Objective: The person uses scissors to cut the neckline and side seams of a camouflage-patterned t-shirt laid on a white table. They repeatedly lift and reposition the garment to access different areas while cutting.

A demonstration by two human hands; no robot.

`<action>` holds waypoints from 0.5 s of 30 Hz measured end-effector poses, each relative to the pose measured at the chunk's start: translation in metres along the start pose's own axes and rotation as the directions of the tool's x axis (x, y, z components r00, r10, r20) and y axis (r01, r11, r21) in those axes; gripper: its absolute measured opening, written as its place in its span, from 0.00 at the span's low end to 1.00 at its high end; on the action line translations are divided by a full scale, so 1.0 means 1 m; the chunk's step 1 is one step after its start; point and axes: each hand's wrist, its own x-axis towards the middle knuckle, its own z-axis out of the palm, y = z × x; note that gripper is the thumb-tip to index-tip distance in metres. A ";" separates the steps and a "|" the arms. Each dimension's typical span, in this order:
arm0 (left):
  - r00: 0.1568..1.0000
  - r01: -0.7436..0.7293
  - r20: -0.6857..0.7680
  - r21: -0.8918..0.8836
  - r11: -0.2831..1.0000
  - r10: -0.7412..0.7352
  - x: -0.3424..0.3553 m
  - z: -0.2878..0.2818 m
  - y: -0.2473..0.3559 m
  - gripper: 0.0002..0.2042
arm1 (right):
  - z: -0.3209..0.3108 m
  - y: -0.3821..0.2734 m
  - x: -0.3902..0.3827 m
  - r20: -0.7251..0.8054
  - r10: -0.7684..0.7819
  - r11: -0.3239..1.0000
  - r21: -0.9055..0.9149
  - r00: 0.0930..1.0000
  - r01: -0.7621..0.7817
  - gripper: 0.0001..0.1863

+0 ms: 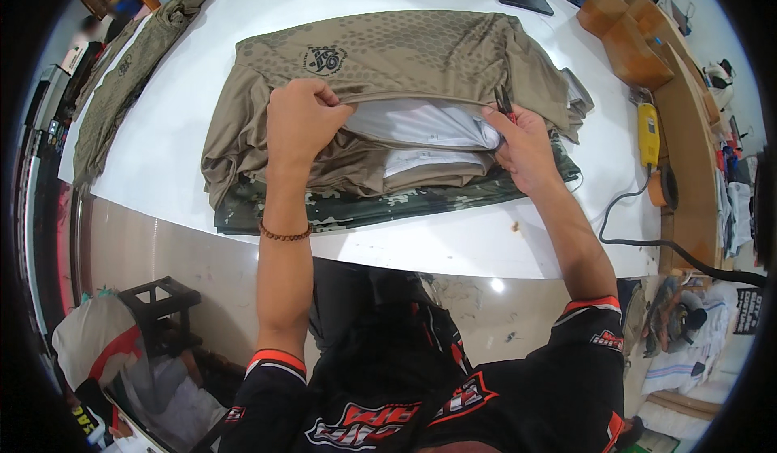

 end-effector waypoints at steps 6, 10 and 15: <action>0.987 0.159 0.075 -0.479 0.863 -0.140 -0.029 -0.002 0.002 0.12 | -0.002 0.002 0.001 0.026 -0.011 1.000 0.008 1.000 0.010 0.06; 0.977 0.171 0.085 -0.861 0.480 -0.196 -0.039 0.011 -0.006 0.11 | 0.002 0.001 -0.001 0.042 -0.030 0.995 -0.096 0.999 0.034 0.06; 0.933 0.273 0.288 -0.957 -0.101 -0.216 -0.041 0.010 0.001 0.08 | 0.004 0.004 -0.003 0.041 -0.120 0.951 -0.281 0.992 0.127 0.07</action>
